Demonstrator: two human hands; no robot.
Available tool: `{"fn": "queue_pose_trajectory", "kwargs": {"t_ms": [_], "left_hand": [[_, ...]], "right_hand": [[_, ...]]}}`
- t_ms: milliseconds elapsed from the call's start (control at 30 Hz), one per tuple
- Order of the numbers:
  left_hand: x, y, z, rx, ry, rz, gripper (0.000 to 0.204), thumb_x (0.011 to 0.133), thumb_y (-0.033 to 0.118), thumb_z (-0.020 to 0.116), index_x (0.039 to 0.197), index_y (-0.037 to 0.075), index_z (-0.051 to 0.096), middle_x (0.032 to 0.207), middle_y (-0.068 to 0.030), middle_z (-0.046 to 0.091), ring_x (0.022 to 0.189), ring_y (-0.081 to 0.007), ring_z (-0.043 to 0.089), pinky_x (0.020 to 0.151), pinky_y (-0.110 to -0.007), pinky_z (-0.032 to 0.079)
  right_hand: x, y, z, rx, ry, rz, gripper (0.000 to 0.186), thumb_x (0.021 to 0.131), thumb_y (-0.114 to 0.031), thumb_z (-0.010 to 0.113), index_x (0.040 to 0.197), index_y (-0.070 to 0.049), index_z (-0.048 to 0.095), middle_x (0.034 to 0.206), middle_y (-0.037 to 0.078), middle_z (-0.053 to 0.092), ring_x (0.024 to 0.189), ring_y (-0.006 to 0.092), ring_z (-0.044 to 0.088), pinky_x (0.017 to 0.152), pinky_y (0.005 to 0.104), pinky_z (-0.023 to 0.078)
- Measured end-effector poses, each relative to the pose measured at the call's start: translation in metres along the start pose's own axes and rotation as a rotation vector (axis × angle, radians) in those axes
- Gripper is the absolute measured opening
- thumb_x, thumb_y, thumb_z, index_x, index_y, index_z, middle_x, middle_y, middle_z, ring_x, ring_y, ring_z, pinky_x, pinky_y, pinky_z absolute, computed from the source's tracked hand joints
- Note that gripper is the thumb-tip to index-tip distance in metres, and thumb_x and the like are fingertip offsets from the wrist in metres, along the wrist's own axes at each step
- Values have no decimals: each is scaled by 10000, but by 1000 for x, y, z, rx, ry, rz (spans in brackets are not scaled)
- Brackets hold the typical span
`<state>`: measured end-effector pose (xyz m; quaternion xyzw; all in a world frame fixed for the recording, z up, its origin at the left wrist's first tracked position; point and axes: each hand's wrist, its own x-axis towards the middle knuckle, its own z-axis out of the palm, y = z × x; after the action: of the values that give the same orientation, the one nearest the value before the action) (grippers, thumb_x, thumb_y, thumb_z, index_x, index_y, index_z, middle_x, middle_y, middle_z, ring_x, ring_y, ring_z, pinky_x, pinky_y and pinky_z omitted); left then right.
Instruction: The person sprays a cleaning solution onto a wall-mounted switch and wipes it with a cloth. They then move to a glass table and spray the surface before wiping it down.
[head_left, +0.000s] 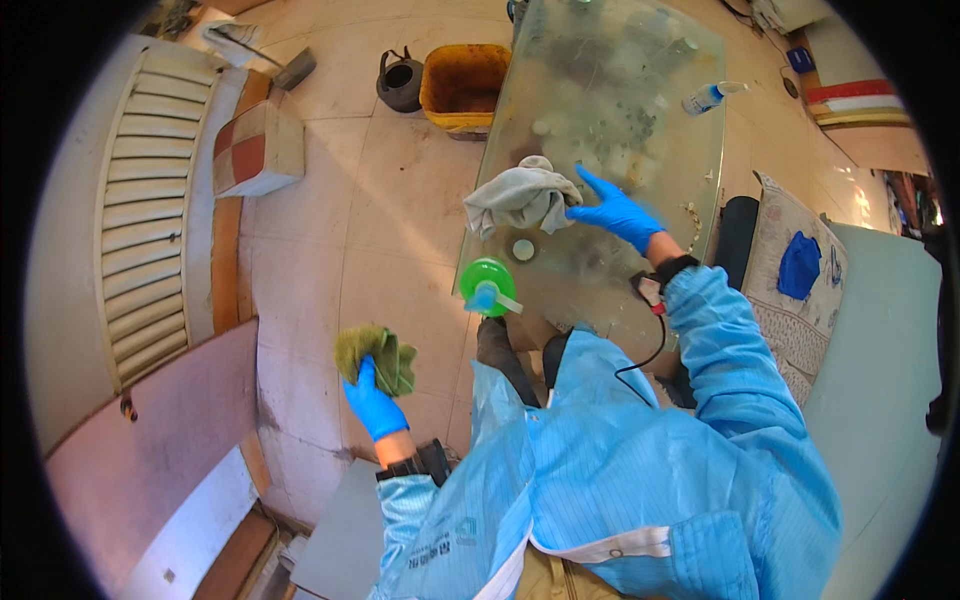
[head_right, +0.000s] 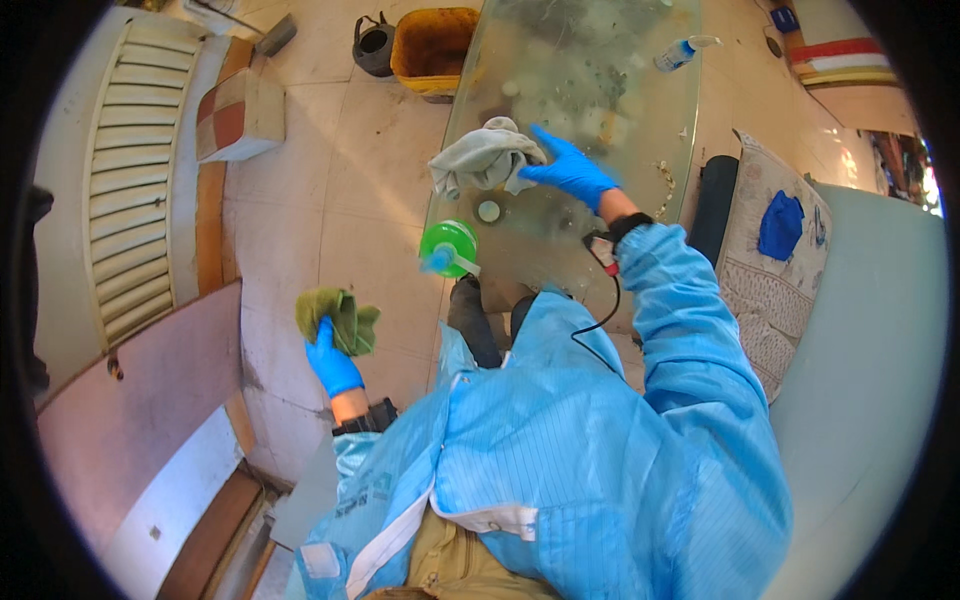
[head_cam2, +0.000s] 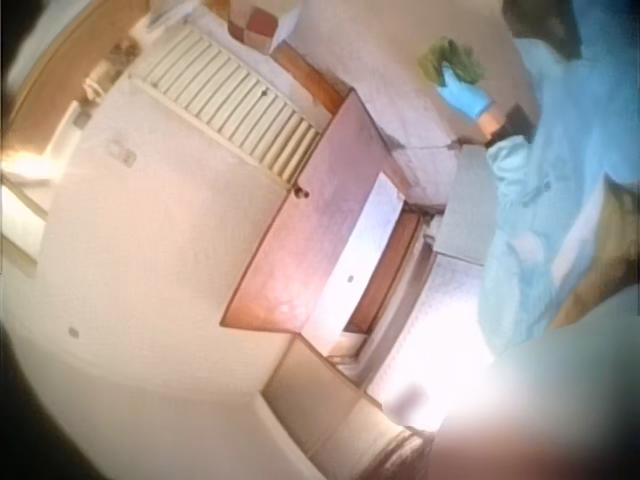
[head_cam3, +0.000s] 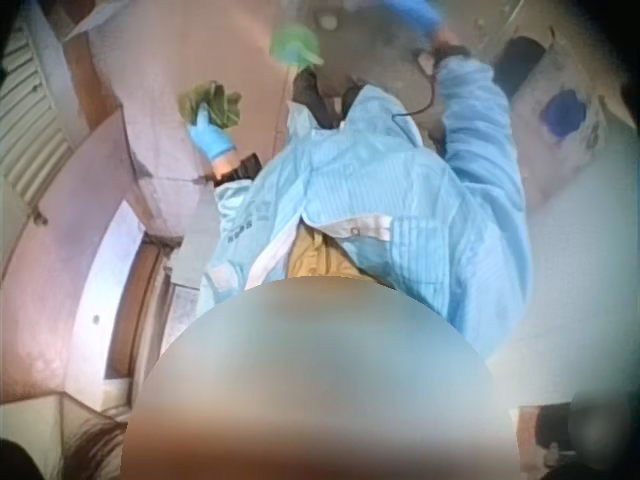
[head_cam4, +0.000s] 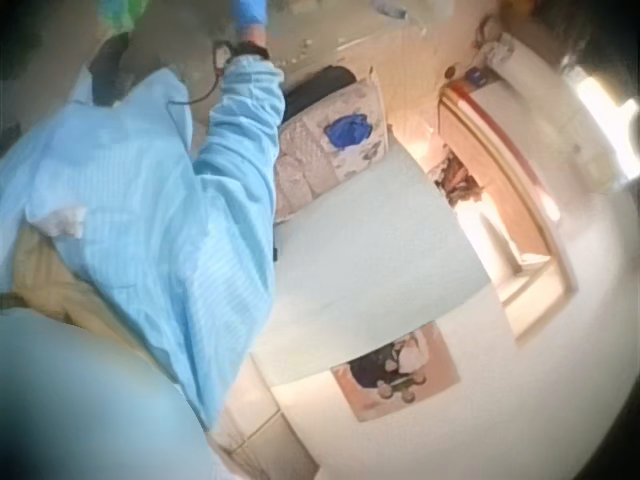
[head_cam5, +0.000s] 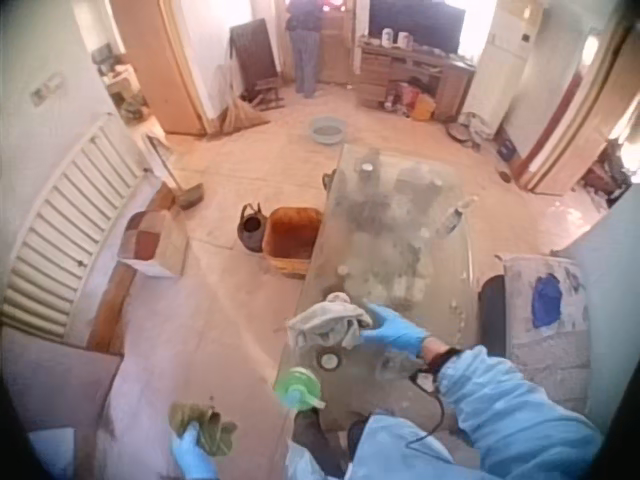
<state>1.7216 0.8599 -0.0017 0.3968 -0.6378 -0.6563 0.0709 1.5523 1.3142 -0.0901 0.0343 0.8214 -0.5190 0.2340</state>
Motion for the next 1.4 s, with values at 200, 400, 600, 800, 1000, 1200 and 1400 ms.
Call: {"fn": "queue_pose_trajectory", "kwargs": {"t_ms": [200,400,600,800,1000,1200,1400], "left_hand": [[36,-30,-44,49,14,-114,405,928,122,632,1300,-24,562,1250,-101,610,1106,-231,589,967,-379,478],[66,-42,-78,192,-3,-163,412,923,103,630,1308,-26,555,1251,-98,607,1102,-231,589,971,-372,475],[106,-36,-82,335,-75,-133,387,926,123,641,1280,-19,575,1230,-106,621,1065,-235,610,959,-368,483],[122,-28,-44,362,-247,-103,399,951,160,633,1308,-4,564,1246,-110,624,1098,-240,611,968,-380,485],[97,-15,20,405,-361,-77,429,962,144,606,1357,-4,527,1289,-115,599,1136,-252,598,996,-395,477],[77,8,75,474,-338,-51,391,956,132,594,1316,-16,548,1269,-104,599,1110,-226,590,972,-368,474],[81,24,118,515,-346,75,380,940,129,617,1293,-3,572,1219,-96,634,1094,-218,605,963,-364,476]], "right_hand": [[97,-7,89,-964,71,-10,1091,593,-524,840,1527,-318,315,1573,156,287,1429,383,310,1101,613,307],[135,34,144,-1086,53,111,1031,660,-429,839,1528,-341,292,1566,134,278,1374,393,375,1021,649,364],[134,99,140,-842,190,153,519,938,-196,587,1424,-330,466,1219,173,598,1016,302,642,726,448,540],[63,124,118,249,552,111,576,839,-319,745,1376,-204,569,1255,152,643,1161,310,608,974,368,480],[-115,194,91,871,1006,384,447,900,-251,706,1288,-52,604,1196,84,654,1072,190,606,940,362,487],[-272,277,105,1215,1430,524,508,933,-260,658,1363,-22,532,1288,97,604,1117,234,598,958,376,489],[-260,358,132,1229,1552,653,497,991,-311,561,1409,-52,486,1347,93,563,1174,264,574,963,420,486]]}}
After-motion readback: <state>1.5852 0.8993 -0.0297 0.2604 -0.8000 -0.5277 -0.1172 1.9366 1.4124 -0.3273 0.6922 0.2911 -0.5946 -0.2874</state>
